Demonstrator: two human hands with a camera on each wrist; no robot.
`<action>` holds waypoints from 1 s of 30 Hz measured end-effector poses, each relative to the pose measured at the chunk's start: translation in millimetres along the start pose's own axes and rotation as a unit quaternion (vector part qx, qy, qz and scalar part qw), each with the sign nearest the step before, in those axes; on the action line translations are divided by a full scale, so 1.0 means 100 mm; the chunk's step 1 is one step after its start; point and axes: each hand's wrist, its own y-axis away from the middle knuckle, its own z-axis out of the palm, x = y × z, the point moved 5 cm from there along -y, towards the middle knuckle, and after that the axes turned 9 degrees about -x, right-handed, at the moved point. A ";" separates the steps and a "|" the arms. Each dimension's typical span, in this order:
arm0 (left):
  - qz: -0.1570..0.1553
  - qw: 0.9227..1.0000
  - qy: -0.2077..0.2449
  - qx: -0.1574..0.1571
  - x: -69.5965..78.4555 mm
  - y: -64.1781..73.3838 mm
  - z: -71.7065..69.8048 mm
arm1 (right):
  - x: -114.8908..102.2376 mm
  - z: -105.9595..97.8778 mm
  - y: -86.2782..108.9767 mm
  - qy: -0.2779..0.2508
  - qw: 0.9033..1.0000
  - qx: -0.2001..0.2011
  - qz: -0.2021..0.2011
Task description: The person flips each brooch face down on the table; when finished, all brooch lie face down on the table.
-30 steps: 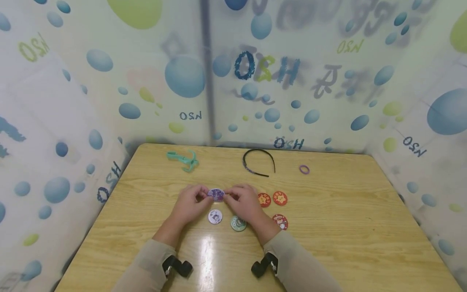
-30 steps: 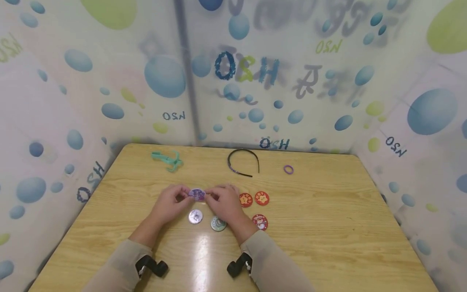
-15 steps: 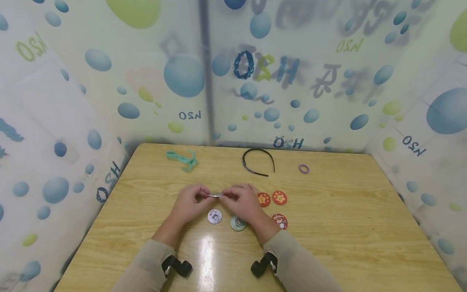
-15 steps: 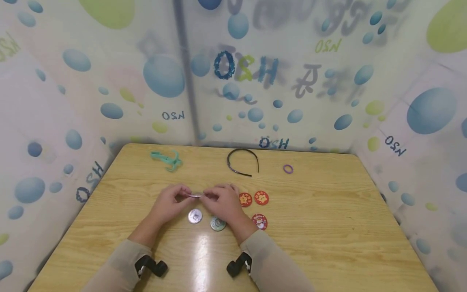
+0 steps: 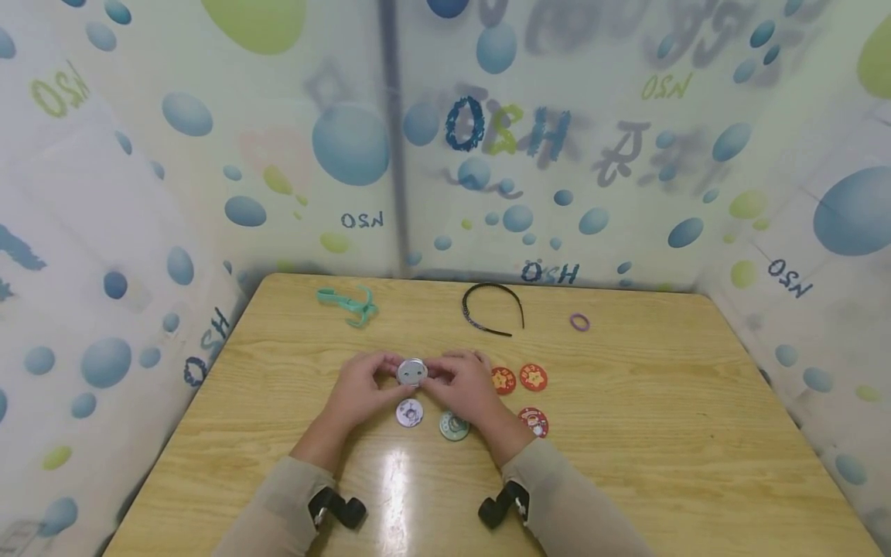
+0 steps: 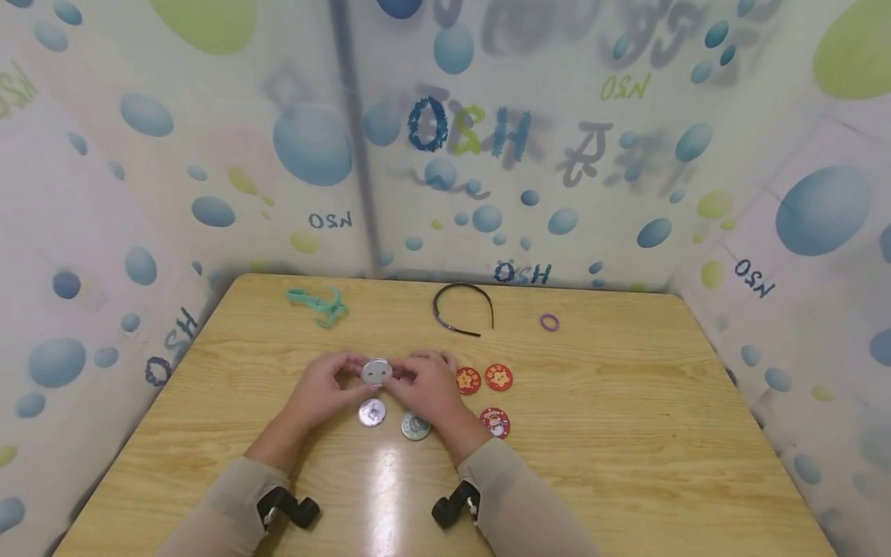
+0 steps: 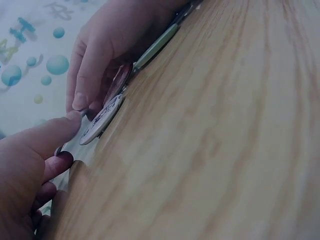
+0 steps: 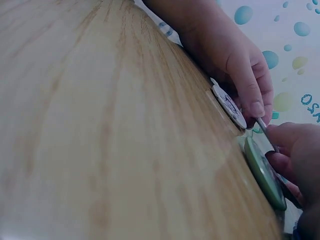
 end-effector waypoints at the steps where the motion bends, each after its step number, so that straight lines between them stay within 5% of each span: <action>1: 0.003 1.000 -0.006 0.001 0.00 0.00 0.00 | 0.00 0.00 0.00 0.003 1.000 -0.001 0.000; 16: 0.029 0.998 -0.063 0.009 0.03 0.01 0.01 | -0.01 0.02 -0.01 0.064 0.997 -0.030 0.006; 30: 0.053 0.995 -0.078 0.019 -0.01 0.00 0.01 | 0.01 0.03 0.00 0.028 1.000 -0.011 0.001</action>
